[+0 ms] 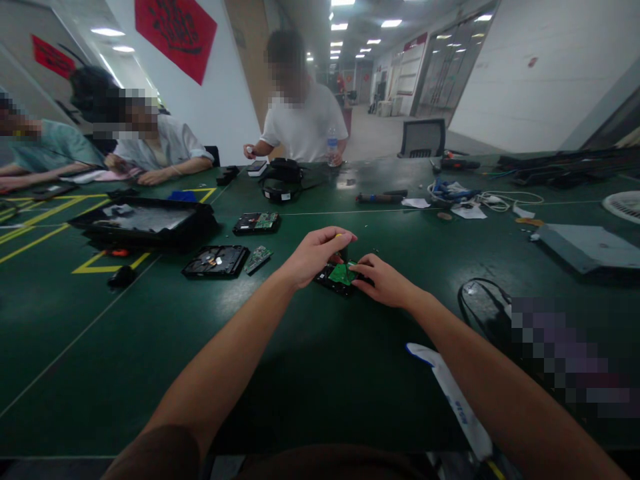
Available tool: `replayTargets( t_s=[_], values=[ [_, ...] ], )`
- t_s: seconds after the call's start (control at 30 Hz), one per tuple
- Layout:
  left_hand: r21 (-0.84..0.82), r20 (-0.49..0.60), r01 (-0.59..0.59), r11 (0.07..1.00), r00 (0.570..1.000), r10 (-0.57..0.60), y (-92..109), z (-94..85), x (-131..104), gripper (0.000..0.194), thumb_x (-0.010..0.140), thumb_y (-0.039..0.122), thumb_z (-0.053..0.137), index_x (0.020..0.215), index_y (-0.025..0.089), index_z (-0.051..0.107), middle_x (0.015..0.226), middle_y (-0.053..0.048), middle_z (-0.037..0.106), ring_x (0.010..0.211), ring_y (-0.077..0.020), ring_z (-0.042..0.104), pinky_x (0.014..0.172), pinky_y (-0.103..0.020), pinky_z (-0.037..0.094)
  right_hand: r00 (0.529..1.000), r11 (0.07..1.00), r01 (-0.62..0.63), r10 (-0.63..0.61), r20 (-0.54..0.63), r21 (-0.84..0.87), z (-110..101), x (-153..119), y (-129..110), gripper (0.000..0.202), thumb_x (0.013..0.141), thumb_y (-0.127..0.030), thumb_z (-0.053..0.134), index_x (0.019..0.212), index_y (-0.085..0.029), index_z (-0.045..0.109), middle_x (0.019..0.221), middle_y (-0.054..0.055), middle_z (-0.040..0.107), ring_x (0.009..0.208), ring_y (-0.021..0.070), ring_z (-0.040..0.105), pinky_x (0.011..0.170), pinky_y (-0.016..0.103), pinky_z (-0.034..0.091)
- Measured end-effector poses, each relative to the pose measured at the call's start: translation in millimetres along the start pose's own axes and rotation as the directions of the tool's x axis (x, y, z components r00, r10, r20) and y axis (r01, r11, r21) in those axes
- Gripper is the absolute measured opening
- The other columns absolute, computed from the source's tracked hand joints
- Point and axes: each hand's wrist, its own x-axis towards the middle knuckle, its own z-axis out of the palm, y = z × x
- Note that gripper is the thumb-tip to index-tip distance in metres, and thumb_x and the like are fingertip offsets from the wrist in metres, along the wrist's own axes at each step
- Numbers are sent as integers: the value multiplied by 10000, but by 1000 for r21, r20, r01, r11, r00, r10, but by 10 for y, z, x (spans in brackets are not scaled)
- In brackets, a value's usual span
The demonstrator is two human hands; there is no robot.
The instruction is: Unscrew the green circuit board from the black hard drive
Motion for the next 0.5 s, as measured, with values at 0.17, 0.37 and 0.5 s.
replayTargets(
  t_s=[0.17,0.37,0.5],
  values=[
    [-117,2,23,993,1000,-23,10,21,-9,235,903,364,721,1033,176,669,961,-59,686,869,-173,645,715,-289,532,1000,1000,-10,11,22,-22,-16,3,-6,403,992,-386,609,1357,-225,662,1216,146,599,1040,269,628,929,498,571],
    [-141,32,7,990,999,-2,32,10,-19,155,916,323,672,965,176,663,992,-74,692,951,-205,641,720,-307,558,1000,999,-20,20,20,-25,-18,0,-8,412,987,-392,617,1364,-229,659,1238,149,592,1050,274,625,919,494,572],
    [-60,-14,-25,998,1000,24,41,2,-15,167,911,323,655,953,184,737,1090,-77,668,972,-198,604,696,-276,547,1000,1000,-5,6,7,-21,-6,-7,5,404,991,-384,614,1362,-230,655,1221,144,596,1036,263,624,920,490,569]
  ],
)
